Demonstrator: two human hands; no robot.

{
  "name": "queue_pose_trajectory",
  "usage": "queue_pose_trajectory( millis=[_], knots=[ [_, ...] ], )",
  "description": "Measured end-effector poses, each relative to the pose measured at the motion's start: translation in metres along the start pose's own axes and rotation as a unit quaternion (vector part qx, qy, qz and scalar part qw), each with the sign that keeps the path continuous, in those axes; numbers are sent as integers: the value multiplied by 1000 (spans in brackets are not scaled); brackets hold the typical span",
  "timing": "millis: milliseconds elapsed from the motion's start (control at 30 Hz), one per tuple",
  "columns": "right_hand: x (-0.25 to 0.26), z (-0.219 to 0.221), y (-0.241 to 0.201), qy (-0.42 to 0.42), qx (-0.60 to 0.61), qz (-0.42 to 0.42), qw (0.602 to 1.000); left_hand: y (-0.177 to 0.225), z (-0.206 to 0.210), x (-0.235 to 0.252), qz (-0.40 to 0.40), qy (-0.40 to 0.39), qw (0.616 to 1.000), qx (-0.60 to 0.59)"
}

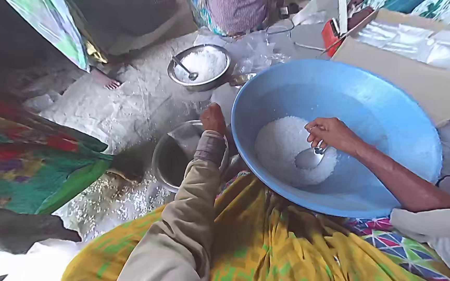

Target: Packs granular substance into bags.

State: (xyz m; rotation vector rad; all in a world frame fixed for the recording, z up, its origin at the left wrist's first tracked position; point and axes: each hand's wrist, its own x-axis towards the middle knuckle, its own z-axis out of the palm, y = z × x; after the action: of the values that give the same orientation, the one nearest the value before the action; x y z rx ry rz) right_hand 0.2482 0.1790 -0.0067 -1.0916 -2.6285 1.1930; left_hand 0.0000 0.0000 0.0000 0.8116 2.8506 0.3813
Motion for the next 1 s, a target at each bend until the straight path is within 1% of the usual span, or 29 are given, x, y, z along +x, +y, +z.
queue_pose_trajectory(
  millis=[100, 133, 167, 200, 233, 267, 300, 367, 400, 433, 500, 567, 633, 667, 700, 767, 900, 967, 1000],
  knots=[
    [-4, 2, -2, 9, 20, -28, 999, -12, -51, 4, -25, 136, 987, -84],
    [-6, 2, -6, 11, 33, -33, 999, -16, -67, 6, -16, 172, 977, -123],
    [-7, 2, -10, 10, 44, -36, 998, -19, -78, 6, 14, 204, 965, -164],
    [-8, 2, -13, 8, 58, -41, 997, -21, -84, 5, 63, 224, 949, -212],
    [-9, 2, -17, 6, 76, -47, 996, -20, -86, 2, 113, 218, 934, -260],
    [-11, 2, -20, 5, 94, -56, 994, -14, -85, -2, 152, 189, 920, -308],
    [-13, 2, -22, 9, 116, -69, 991, -3, -79, -9, 177, 139, 905, -360],
    [-18, 2, -25, 27, 162, -99, 981, 20, -57, -24, 221, 16, 859, -462],
    [-20, 2, -25, 37, 188, -113, 975, 29, -42, -30, 240, -52, 834, -494],
    [-22, 1, -23, 41, 211, -120, 969, 38, -27, -36, 258, -117, 812, -511],
    [-29, -3, -23, 45, 250, -117, 960, 50, 2, -47, 284, -212, 787, -505],
    [-33, -6, -23, 66, 277, -112, 952, 61, 16, -60, 289, -303, 756, -504],
    [-31, -8, -24, 71, 315, -104, 941, 64, 18, -63, 290, -357, 735, -498],
    [-29, -8, -22, 58, 329, -101, 937, 63, 17, -65, 282, -362, 734, -500],
    [-25, -9, -20, 47, 345, -92, 933, 62, 15, -66, 266, -353, 741, -505],
    [-20, -9, -18, 49, 361, -64, 929, 60, 14, -69, 223, -308, 767, -517],
    [-17, -6, -17, 134, 366, 20, 921, 53, 28, -61, 164, -194, 821, -511],
    [-15, -7, -13, 161, 366, 64, 914, 53, 32, -56, 133, -76, 846, -511],
    [-15, -8, -12, 167, 370, 81, 910, 52, 31, -53, 144, -4, 855, -499]
  ],
)
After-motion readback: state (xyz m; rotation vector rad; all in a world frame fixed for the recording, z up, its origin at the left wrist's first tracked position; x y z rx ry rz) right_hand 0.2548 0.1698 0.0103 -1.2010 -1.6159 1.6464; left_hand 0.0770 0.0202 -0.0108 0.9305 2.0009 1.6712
